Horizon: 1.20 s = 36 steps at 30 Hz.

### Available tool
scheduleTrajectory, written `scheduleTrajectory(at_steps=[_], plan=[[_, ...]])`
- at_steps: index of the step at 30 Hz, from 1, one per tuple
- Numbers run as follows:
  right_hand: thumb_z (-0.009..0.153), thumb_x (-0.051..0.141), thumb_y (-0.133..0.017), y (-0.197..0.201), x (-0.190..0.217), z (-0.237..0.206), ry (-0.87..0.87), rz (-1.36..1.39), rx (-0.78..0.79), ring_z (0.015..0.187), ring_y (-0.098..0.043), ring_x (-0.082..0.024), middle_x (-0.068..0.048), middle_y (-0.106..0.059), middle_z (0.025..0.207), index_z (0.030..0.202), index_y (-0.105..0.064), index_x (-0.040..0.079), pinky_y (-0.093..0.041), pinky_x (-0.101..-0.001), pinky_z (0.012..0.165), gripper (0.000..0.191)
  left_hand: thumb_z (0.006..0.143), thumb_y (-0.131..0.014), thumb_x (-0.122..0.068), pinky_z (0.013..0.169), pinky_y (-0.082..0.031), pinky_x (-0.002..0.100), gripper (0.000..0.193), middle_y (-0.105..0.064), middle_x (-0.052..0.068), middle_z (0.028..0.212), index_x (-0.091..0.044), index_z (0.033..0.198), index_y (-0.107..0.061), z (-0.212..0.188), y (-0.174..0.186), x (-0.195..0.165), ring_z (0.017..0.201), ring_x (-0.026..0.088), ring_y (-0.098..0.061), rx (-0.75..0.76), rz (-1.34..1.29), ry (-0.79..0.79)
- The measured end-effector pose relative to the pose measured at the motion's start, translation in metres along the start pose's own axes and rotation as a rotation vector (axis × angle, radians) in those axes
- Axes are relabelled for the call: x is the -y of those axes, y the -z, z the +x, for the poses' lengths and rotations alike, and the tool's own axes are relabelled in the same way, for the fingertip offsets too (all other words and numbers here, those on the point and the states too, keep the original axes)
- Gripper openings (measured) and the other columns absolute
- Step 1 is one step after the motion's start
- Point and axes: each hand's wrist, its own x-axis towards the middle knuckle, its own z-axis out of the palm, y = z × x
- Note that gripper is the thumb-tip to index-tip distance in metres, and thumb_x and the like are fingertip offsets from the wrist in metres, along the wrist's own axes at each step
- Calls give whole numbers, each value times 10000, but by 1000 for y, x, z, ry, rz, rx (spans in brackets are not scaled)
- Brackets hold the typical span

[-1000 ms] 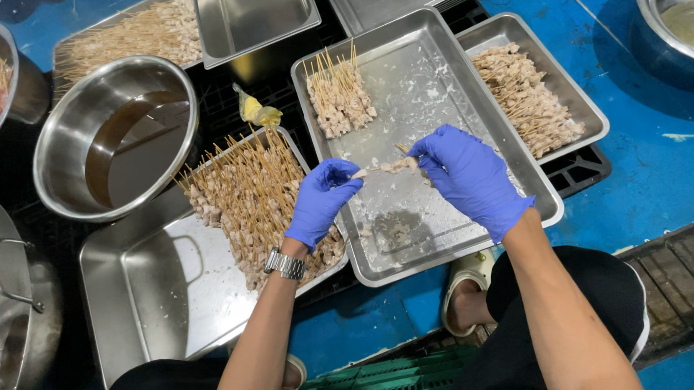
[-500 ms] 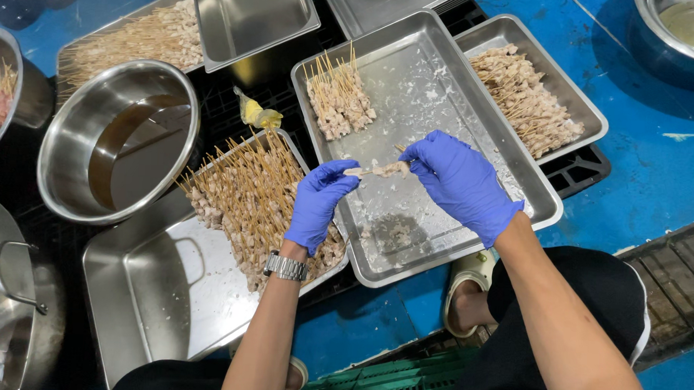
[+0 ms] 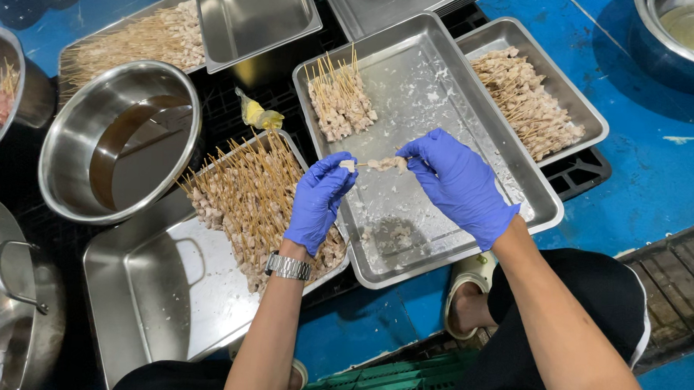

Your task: The person sits on the floor of a food preparation area and threads pieces of seasoned meat onto thin bamboo skewers by hand, placing each finished skewer onto a metal tray. They work through trays of skewers one at a time, arranging completed skewers in rows and moving filled trays aside.

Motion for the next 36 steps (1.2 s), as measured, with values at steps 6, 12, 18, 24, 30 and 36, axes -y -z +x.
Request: scheduleTrajectory(at_steps=[6, 12, 18, 24, 30, 36], plan=[[984, 200, -676, -3, 2, 0, -1, 42, -1, 816, -657, -274, -76, -635, 939, 1083, -688, 118, -529, -379, 720, 129, 989, -662, -80, 947, -585, 278, 310, -715, 132, 1208, 27, 1280, -650, 4, 4, 5, 1041, 179, -708, 9, -171, -16], [981, 186, -668, -3, 2, 2, -33, 81, 20, 789, -644, -265, -82, -629, 932, 1106, -694, 118, -522, -374, 718, 144, 992, -656, -39, 964, -575, 279, 318, -700, 133, 1228, 42, 1298, -633, 4, 6, 3, 1065, 187, -700, 37, -232, -22], [977, 193, -675, -3, 4, 1, -25, 50, 33, 803, -649, -270, -83, -634, 935, 1097, -699, 122, -523, -375, 720, 142, 981, -646, -35, 988, -570, 276, 318, -707, 137, 1240, 41, 1289, -638, 5, 5, 3, 1100, 185, -693, 37, -256, -26], [987, 209, -664, -2, 7, 0, -44, 46, 26, 809, -656, -278, -82, -637, 941, 1099, -701, 128, -528, -385, 720, 143, 993, -647, -34, 991, -575, 281, 274, -705, 116, 1214, 16, 1262, -654, 6, 3, 8, 1090, 175, -694, -37, -200, -38], [987, 217, -658, -4, 12, -1, -72, 45, 8, 809, -663, -298, -89, -648, 975, 1094, -698, 139, -530, -398, 704, 138, 972, -673, -34, 965, -585, 285, 249, -722, 102, 1181, -6, 1219, -684, 6, -3, 3, 1058, 166, -707, -76, -137, -76], [983, 201, -657, -9, 9, -4, -104, 47, 3, 802, -669, -302, -94, -650, 987, 1095, -693, 138, -532, -402, 699, 133, 945, -698, -24, 918, -597, 287, 227, -742, 105, 1152, -9, 1171, -715, 2, -9, -2, 1027, 164, -722, -110, -17, -139]])
